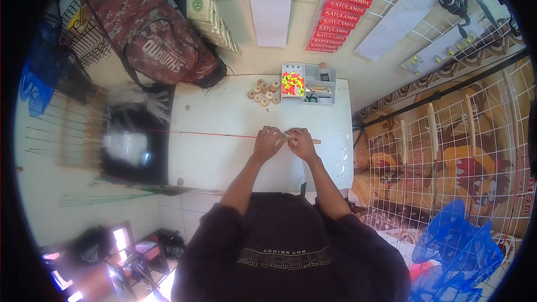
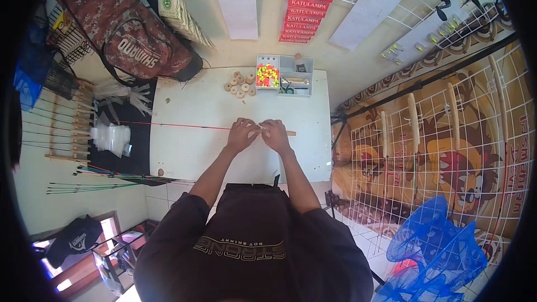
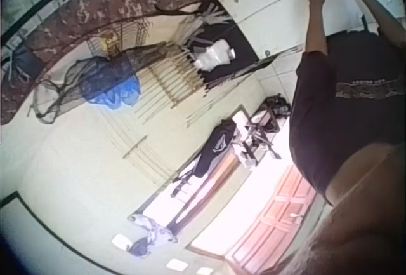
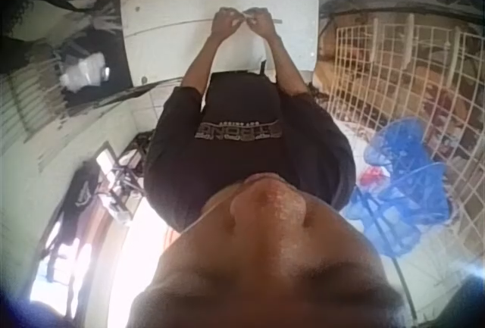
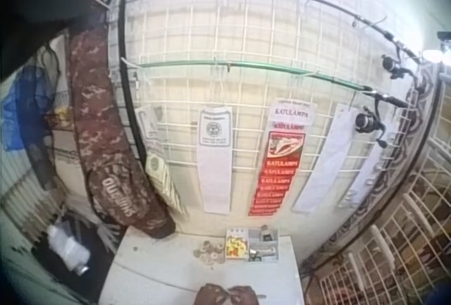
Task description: Assembling or preparing fishing lures and components on a retail counter.
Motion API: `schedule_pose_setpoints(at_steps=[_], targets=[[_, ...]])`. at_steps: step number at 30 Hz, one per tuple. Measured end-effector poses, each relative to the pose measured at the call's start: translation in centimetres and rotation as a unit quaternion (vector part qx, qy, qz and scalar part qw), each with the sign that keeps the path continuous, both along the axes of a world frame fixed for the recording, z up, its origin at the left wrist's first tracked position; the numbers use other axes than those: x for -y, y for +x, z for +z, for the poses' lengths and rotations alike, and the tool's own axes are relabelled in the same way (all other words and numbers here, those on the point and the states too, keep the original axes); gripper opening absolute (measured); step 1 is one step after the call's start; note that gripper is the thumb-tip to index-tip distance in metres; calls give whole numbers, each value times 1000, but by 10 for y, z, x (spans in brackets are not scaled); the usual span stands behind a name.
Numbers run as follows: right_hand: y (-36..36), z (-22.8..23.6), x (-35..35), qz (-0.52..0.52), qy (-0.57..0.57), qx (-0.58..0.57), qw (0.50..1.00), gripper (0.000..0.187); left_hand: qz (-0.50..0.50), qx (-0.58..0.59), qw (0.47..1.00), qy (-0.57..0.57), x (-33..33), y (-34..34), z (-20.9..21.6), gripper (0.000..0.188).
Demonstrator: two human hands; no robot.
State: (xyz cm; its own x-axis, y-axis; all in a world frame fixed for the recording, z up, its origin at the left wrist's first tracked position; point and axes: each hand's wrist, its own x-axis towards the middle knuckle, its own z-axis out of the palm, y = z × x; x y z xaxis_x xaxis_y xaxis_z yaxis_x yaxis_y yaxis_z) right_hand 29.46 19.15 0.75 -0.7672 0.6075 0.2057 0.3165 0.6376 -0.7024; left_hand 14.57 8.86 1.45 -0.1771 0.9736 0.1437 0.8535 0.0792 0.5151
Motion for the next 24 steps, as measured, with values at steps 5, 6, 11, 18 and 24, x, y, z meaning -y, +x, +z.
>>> schedule_pose_setpoints(at_steps=[5, 6, 11, 18, 24], targets=[[-2, -1, 1, 12, -4, 57, 998, 37, 17, -36, 999, -19, -3, 0, -11, 24], [-1, -1, 1, 11, -4, 57, 998, 37, 18, -41, 999, -2, -4, 0, -12, 24], [2, 2, 4, 0, -11, 35, 999, 40, 13, -30, 999, 15, -8, -1, -10, 24], [9, 6, 6, -9, -15, 39, 999, 44, 4, -25, 999, -48, -9, -1, -7, 23], [9, 3, 7, -15, -23, 5, 1000, 41, 12, -45, 999, -7, -8, 1, -16, 25]])
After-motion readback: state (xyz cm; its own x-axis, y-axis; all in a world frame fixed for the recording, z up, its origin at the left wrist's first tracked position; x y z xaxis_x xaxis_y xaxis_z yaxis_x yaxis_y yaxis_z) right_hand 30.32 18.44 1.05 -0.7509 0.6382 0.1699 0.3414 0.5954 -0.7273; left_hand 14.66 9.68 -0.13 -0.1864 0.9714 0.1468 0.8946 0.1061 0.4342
